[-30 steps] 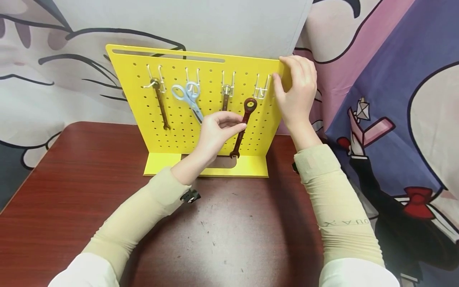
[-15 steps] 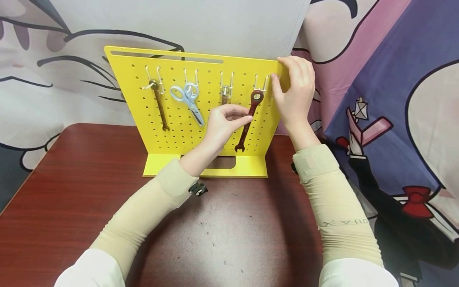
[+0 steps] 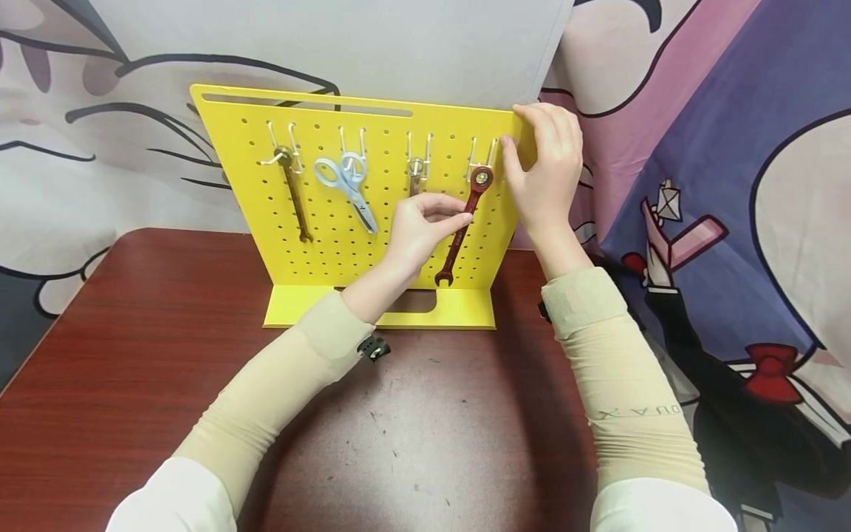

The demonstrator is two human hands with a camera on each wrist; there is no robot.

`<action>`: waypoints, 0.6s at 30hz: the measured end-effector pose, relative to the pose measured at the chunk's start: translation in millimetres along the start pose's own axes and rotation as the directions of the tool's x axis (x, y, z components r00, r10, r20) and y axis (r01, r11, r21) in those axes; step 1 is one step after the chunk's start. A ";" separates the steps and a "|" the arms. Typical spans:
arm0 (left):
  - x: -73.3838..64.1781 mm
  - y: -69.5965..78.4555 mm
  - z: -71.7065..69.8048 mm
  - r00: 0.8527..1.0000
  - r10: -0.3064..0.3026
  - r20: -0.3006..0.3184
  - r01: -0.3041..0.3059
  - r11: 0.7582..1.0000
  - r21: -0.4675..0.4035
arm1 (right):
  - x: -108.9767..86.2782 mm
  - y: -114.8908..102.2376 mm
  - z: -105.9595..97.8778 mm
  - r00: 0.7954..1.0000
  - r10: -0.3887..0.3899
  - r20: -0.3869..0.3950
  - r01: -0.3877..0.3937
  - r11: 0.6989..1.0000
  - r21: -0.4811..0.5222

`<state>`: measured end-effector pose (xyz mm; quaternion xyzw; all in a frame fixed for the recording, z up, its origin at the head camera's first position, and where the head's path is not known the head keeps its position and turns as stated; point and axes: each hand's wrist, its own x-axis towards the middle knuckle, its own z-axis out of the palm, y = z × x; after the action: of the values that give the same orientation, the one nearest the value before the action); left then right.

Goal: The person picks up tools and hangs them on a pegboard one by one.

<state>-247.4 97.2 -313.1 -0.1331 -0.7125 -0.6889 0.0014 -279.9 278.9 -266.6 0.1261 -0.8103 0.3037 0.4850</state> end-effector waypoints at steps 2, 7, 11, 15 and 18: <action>1.9 -2.1 0.9 1.000 -0.013 -0.016 0.013 1.000 -0.003 | -0.1 -0.3 -0.1 1.000 0.001 -0.001 -0.001 1.000 0.000; 6.1 -6.7 4.3 0.998 -0.035 -0.059 0.035 0.999 -0.007 | -0.6 -0.6 0.0 1.000 0.005 -0.002 -0.005 1.000 -0.001; 9.1 -8.4 9.5 0.994 -0.032 -0.108 0.034 0.999 0.021 | -0.5 -0.3 0.1 1.000 0.007 0.000 -0.007 1.000 -0.003; 10.7 -8.9 15.0 0.987 -0.010 -0.158 0.016 0.999 0.043 | 0.0 -0.2 0.2 1.000 0.004 -0.002 -0.004 1.000 -0.003; 10.9 -9.6 17.3 0.983 0.008 -0.183 0.001 0.999 0.047 | 0.0 -0.7 0.4 1.000 0.005 -0.002 -0.005 1.000 -0.003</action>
<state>-256.6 116.1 -321.4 -0.0703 -0.7251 -0.6813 0.0712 -279.9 278.1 -266.6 0.1230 -0.8106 0.3039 0.4853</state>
